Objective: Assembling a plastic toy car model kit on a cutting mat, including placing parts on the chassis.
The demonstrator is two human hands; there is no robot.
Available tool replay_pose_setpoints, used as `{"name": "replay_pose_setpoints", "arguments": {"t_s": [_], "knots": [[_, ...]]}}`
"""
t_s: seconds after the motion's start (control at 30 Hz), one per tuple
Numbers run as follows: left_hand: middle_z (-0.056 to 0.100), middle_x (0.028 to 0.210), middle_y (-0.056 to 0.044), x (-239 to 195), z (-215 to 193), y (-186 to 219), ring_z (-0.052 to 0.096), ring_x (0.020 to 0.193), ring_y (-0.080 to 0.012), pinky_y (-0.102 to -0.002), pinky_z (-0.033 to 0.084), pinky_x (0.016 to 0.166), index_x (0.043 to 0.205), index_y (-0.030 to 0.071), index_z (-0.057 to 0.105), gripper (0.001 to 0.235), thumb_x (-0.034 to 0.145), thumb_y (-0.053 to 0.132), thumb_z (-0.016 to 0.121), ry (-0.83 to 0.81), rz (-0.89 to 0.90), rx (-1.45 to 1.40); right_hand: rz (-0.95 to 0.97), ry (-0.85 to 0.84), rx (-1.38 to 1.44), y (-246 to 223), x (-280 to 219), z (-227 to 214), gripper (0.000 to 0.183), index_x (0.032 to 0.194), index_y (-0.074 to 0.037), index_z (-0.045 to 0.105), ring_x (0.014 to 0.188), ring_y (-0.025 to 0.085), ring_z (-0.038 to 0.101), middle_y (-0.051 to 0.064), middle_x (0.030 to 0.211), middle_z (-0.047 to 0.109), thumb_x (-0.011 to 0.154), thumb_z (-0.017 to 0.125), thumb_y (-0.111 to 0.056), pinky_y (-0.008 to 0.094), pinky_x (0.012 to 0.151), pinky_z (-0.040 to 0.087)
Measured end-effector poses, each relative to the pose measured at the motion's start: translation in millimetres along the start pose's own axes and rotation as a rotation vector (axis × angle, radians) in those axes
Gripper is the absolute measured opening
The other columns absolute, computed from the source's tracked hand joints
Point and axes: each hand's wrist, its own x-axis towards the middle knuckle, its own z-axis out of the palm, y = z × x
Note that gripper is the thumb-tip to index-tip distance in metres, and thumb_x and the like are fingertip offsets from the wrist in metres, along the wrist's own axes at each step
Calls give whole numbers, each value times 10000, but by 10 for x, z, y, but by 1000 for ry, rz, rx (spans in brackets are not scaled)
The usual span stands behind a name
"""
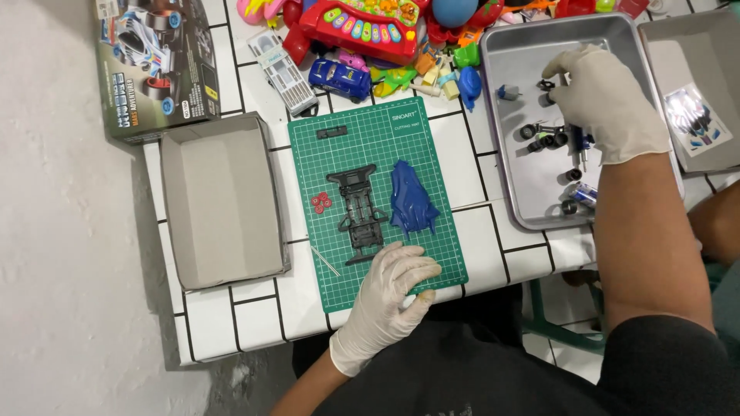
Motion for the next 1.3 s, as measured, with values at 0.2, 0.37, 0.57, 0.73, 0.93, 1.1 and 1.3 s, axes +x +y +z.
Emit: {"name": "replay_pose_setpoints", "arguments": {"t_s": [0.2, 0.37, 0.57, 0.73, 0.93, 1.1, 1.3], "knots": [[678, 1175, -54, -4, 51, -20, 619, 1219, -314, -551, 441, 1112, 1242, 103, 592, 283, 1077, 313, 500, 11, -28, 8, 44, -44, 9, 241, -36, 203, 427, 1258, -126, 742, 1081, 335, 665, 120, 1272, 705, 846, 667, -45, 491, 830, 530], [683, 1170, -58, 21, 42, -2, 625, 1201, -308, -547, 443, 1107, 1226, 101, 609, 285, 1071, 317, 505, 12, -47, 25, 60, -3, 224, 88, -206, -38, 333, 1239, -77, 725, 1066, 341, 644, 169, 1254, 667, 925, 639, -5, 456, 885, 507], [685, 1168, -56, 28, 49, -7, 628, 1194, -306, -542, 446, 1097, 1217, 104, 616, 278, 1068, 311, 506, 17, -48, 25, 85, 16, 430, -137, -354, -264, 352, 1305, -78, 704, 1115, 248, 630, 123, 1226, 691, 958, 661, -48, 365, 1007, 472], [687, 1163, -54, 29, 49, -5, 628, 1193, -305, -541, 446, 1096, 1214, 104, 620, 275, 1067, 307, 505, 22, -51, 14, 143, -136, 461, -304, -399, -236, 341, 1298, -83, 697, 1028, 223, 616, 108, 1084, 675, 958, 668, -71, 345, 894, 493], [685, 1166, -53, 35, 35, 1, 630, 1195, -301, -535, 448, 1101, 1216, 105, 620, 266, 1063, 297, 518, 29, -53, 4, -40, 55, 35, 476, -101, 167, 343, 1223, -89, 771, 1144, 404, 607, 205, 1279, 679, 920, 629, -15, 509, 923, 490], [680, 1163, -47, 39, 38, -1, 632, 1185, -298, -532, 456, 1093, 1210, 112, 616, 245, 1061, 286, 529, 32, -50, 4, -132, 67, -144, 857, 165, 541, 247, 1140, -219, 806, 1090, 316, 606, 75, 1148, 660, 898, 758, -223, 455, 873, 489], [678, 1161, -50, 47, 33, 15, 635, 1182, -306, -539, 454, 1088, 1206, 109, 616, 277, 1075, 322, 497, 24, -59, 5, -185, 139, 63, 799, 96, 533, 133, 1079, -123, 813, 1119, 335, 568, 100, 1174, 646, 1012, 729, -202, 460, 853, 484]]}}
